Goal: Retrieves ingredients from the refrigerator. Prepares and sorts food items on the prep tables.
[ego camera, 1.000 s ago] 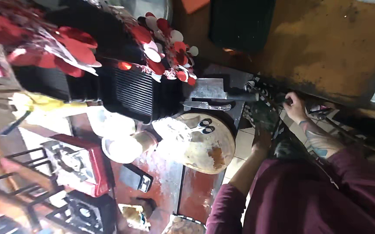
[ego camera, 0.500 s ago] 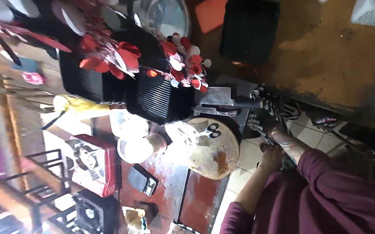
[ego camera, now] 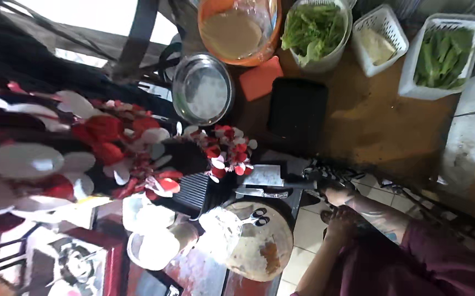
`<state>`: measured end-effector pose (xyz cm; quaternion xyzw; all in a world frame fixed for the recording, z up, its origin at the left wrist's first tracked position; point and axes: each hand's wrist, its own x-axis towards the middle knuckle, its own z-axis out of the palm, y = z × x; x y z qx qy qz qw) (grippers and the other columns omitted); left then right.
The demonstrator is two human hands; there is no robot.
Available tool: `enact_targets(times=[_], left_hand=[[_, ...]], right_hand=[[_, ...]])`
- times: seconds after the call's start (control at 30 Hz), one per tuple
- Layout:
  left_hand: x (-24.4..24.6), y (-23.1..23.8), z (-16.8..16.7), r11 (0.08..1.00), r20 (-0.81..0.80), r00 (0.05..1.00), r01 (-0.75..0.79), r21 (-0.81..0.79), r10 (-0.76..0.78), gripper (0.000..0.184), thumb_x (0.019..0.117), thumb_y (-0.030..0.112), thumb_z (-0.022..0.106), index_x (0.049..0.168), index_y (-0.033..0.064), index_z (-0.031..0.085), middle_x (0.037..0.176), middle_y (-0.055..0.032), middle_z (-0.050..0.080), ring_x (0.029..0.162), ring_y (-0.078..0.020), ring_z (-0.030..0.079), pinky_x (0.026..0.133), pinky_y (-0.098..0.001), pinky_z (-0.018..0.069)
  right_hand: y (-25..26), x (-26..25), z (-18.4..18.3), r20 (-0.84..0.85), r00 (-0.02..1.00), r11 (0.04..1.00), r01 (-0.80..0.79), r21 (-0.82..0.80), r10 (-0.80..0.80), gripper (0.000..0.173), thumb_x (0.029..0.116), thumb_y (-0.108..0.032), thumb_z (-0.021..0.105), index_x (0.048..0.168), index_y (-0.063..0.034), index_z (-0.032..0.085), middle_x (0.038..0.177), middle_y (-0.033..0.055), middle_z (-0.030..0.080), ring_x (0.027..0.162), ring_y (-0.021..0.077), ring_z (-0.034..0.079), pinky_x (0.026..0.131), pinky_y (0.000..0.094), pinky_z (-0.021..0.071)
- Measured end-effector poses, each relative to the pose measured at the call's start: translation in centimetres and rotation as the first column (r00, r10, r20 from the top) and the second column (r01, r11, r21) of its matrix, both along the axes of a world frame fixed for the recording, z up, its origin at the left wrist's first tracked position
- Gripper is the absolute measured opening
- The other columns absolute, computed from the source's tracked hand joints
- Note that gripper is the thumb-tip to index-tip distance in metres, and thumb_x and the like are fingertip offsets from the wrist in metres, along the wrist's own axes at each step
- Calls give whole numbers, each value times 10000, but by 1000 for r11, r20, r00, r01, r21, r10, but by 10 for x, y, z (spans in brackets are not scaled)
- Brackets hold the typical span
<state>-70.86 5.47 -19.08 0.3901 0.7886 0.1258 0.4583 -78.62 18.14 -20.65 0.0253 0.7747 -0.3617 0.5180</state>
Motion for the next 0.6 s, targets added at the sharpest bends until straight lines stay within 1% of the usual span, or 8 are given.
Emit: enact_targets(times=[0.07, 0.17, 0.27, 0.3, 0.33, 0.4, 0.47, 0.6], left_hand=[[-10, 5, 4, 999, -11, 999, -33, -25, 33, 455, 1035, 345, 531, 1476, 243, 571, 1552, -5, 520, 1462, -224, 444, 1212, -460, 360], [-32, 10, 24, 992, 14, 994, -109, -64, 110, 453, 1012, 365, 587, 1456, 275, 584, 1570, -3, 493, 1457, -235, 448, 1179, -479, 408], [-54, 8, 51, 980, 75, 977, -198, -5, 198, 459, 1021, 333, 589, 1461, 200, 585, 1532, -36, 538, 1432, -227, 483, 1195, -467, 397], [-59, 8, 59, 973, 92, 969, -230, 10, 228, 460, 1027, 322, 581, 1466, 183, 579, 1515, -43, 555, 1411, -217, 510, 1189, -451, 412], [-63, 8, 64, 965, 107, 961, -260, 17, 257, 455, 1033, 309, 566, 1468, 175, 575, 1495, -51, 575, 1385, -209, 538, 1177, -444, 431], [-68, 7, 69, 951, 133, 943, -309, 5, 306, 452, 1043, 329, 556, 1467, 173, 571, 1459, -71, 602, 1334, -219, 585, 1137, -461, 472], [-72, 7, 70, 934, 147, 924, -358, 9, 353, 459, 1037, 347, 571, 1465, 183, 574, 1434, -68, 619, 1297, -208, 612, 1115, -460, 497], [-83, 16, 78, 930, 167, 915, -368, -20, 366, 482, 1037, 343, 579, 1494, 194, 547, 1467, -54, 598, 1332, -189, 588, 1140, -451, 476]], right_hand=[[40, -13, 33, -55, 995, 993, 73, -96, -78, 366, 1074, -185, 466, 1399, -74, 590, 1329, 240, 625, 1250, 420, 594, 1047, 648, 445], [127, -40, 69, -236, 854, 871, 392, -296, -464, 365, 1106, -278, 430, 1347, -95, 634, 1215, 144, 697, 1087, 262, 691, 994, 484, 539], [195, -58, 117, -613, 361, 682, 588, -435, -703, 379, 1089, -218, 492, 1358, 46, 529, 1186, 250, 670, 969, 286, 714, 773, 355, 610], [205, -78, 204, -400, 446, 564, 787, -252, -801, 465, 1095, -183, 491, 1514, -18, 377, 1431, 206, 567, 1226, 297, 631, 980, 391, 545], [210, -101, 269, -190, 343, 370, 919, -131, -920, 577, 1083, -134, 501, 1600, -78, 250, 1569, 148, 451, 1382, 270, 517, 1111, 399, 451], [208, -122, 313, -63, -76, -61, 975, -212, -995, 613, 1046, -56, 496, 1601, -73, 238, 1576, 149, 424, 1404, 248, 474, 1119, 371, 422], [209, -126, 314, 72, -212, -224, 895, -385, -975, 492, 1057, -63, 431, 1533, -29, 313, 1509, 150, 483, 1355, 199, 518, 1065, 318, 459], [234, -118, 214, 88, -123, -150, 873, -464, -988, 508, 1081, -72, 443, 1577, -103, 332, 1572, 95, 459, 1392, 216, 510, 1123, 379, 445]])
